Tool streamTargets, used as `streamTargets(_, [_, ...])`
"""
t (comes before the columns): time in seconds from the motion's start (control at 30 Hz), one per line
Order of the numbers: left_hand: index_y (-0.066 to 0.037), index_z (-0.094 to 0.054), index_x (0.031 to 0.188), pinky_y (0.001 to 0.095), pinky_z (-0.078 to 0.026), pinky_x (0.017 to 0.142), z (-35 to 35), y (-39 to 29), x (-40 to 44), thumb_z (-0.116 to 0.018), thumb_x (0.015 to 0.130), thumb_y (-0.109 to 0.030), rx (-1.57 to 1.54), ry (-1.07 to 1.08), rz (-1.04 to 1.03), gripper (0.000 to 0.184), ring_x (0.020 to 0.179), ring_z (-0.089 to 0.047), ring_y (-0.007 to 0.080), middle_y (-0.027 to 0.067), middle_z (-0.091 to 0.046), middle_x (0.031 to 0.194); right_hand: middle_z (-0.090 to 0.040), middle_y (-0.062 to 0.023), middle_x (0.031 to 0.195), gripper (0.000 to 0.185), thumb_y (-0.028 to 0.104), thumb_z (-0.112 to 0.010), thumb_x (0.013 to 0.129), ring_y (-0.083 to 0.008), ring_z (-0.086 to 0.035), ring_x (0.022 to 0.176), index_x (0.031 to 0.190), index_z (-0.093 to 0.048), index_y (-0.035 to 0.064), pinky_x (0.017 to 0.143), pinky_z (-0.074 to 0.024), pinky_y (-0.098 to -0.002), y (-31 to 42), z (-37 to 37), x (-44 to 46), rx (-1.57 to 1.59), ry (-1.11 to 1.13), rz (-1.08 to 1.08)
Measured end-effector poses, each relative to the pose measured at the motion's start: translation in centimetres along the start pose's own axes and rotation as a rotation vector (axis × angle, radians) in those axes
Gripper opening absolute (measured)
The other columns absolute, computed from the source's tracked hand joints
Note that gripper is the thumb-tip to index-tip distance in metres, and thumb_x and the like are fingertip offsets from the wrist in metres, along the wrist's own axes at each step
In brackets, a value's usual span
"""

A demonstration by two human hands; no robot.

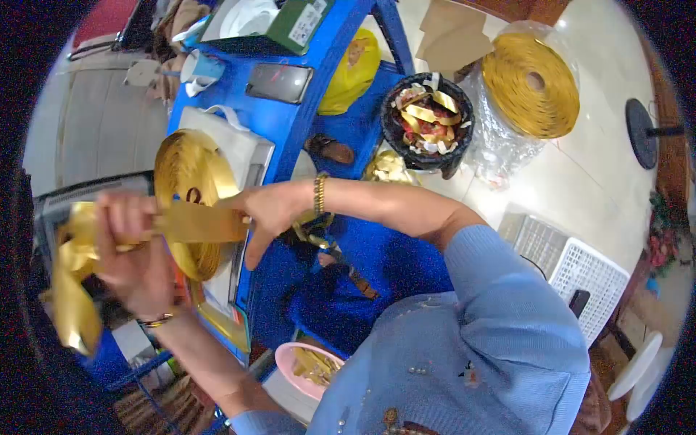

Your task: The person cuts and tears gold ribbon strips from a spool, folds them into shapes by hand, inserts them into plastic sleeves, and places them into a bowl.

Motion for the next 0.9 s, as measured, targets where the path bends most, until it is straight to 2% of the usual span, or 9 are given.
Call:
streamTargets(0.17, [-0.003,-0.039,0.08,0.03,-0.03,0.073,-0.3,-14.3,-2.8,-0.04,0.087,-0.001,-0.011,0.057,-0.074,0.007,0.06,-0.028,0.0129,0.0001,-0.024,0.067,-0.064,-0.0082,0.081,0.041,0.021,-0.072,0.068,-0.0134,-0.059,0.073,0.102,-0.059,0.0035,0.064,-0.047,-0.0287,-3.8,-4.0,1.0,-0.067,0.121,-0.096])
streamTargets(0.23, [-0.005,-0.034,0.079,0.0327,-0.03,0.079,2.7,-20.9,-6.1,-0.034,0.082,0.007,0.148,-0.135,-0.214,0.012,0.061,-0.027,0.0139,0.002,-0.023,0.07,-0.064,-0.0063,0.077,0.034,0.02,-0.07,0.07,-0.0114,-0.058,0.07,0.097,-0.06,0.0033,0.061,-0.0469,-0.0281,-5.2,-4.6,0.2,-0.123,0.129,-0.12])
streamTargets(0.3, [0.001,-0.039,0.091,0.0361,-0.032,0.089,5.5,-25.8,-9.8,-0.033,0.083,0.007,0.059,-0.128,-0.26,0.012,0.064,-0.032,0.0155,0.0027,-0.025,0.071,-0.063,-0.0051,0.075,0.031,0.021,-0.068,0.07,-0.0102,-0.057,0.07,0.094,-0.06,0.0028,0.06,-0.0466,-0.028,-6.9,-5.4,-0.7,-0.07,0.147,-0.152])
streamTargets(0.4, [0.006,-0.04,0.121,0.0401,-0.03,0.104,7.8,-29.0,-18.1,-0.038,0.087,0.0,0.957,-0.739,-0.601,0.034,0.096,-0.051,0.0224,0.0151,-0.053,0.096,-0.06,-0.0043,0.071,0.026,0.019,-0.066,0.072,-0.0124,-0.056,0.068,0.091,-0.059,0.0029,0.06,-0.0464,-0.0298,-7.7,-5.5,-2.3,0.088,0.156,-0.177])
streamTargets(0.53, [0.002,-0.052,0.106,0.0345,-0.047,0.087,13.0,-22.3,-23.4,-0.046,0.091,-0.015,0.408,-0.471,-0.286,0.023,0.094,-0.054,0.0228,0.0124,-0.056,0.103,-0.062,-0.0055,0.073,0.018,0.016,-0.062,0.081,-0.0094,-0.059,0.062,0.088,-0.058,0.0,0.057,-0.0477,-0.0248,-8.5,-4.3,-5.3,0.025,0.167,-0.353])
streamTargets(0.57, [0.002,-0.052,0.107,0.035,-0.047,0.086,15.7,-20.7,-26.3,-0.047,0.091,-0.018,0.354,-0.785,-0.373,0.025,0.095,-0.055,0.0234,0.0136,-0.056,0.104,-0.062,-0.0056,0.073,0.016,0.011,-0.061,0.081,-0.0098,-0.059,0.063,0.09,-0.057,-0.001,0.057,-0.0482,-0.0244,-8.3,-4.1,-6.1,0.177,0.145,-0.394])
streamTargets(0.67, [-0.001,-0.052,0.108,0.0369,-0.048,0.082,20.6,-15.4,-31.4,-0.05,0.09,-0.026,0.335,-1.016,-0.339,0.031,0.094,-0.056,0.0241,0.0134,-0.058,0.103,-0.061,-0.0032,0.072,0.015,0.011,-0.063,0.08,-0.0097,-0.058,0.066,0.088,-0.057,0.0005,0.06,-0.0477,-0.0241,-6.4,-2.3,-8.2,0.15,0.157,-0.462])
streamTargets(0.7, [-0.004,-0.053,0.108,0.0359,-0.049,0.077,21.8,-13.5,-32.5,-0.05,0.089,-0.028,0.27,-0.862,-0.269,0.031,0.092,-0.057,0.0224,0.011,-0.059,0.103,-0.061,-0.0014,0.072,0.017,0.016,-0.064,0.079,-0.0092,-0.057,0.066,0.086,-0.058,0.0013,0.059,-0.0467,-0.0242,-4.8,-1.5,-8.7,0.082,0.12,-0.455])
streamTargets(0.9, [-0.01,-0.056,0.099,0.0329,-0.049,0.067,26.4,-6.6,-37.4,-0.05,0.089,-0.027,0.222,-1.018,-0.076,0.021,0.084,-0.058,0.0172,0.0038,-0.061,0.096,-0.059,0.0009,0.072,0.015,0.014,-0.067,0.077,-0.0055,-0.054,0.064,0.082,-0.061,0.0018,0.057,-0.0444,-0.0224,-4.3,1.6,-11.9,-0.008,0.094,-0.508])
Point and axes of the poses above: each hand's wrist, its own x-axis towards the middle knuckle, its own z-axis out of the back of the hand, y = z × x, the point moved 8 cm from there along x, towards the middle knuckle
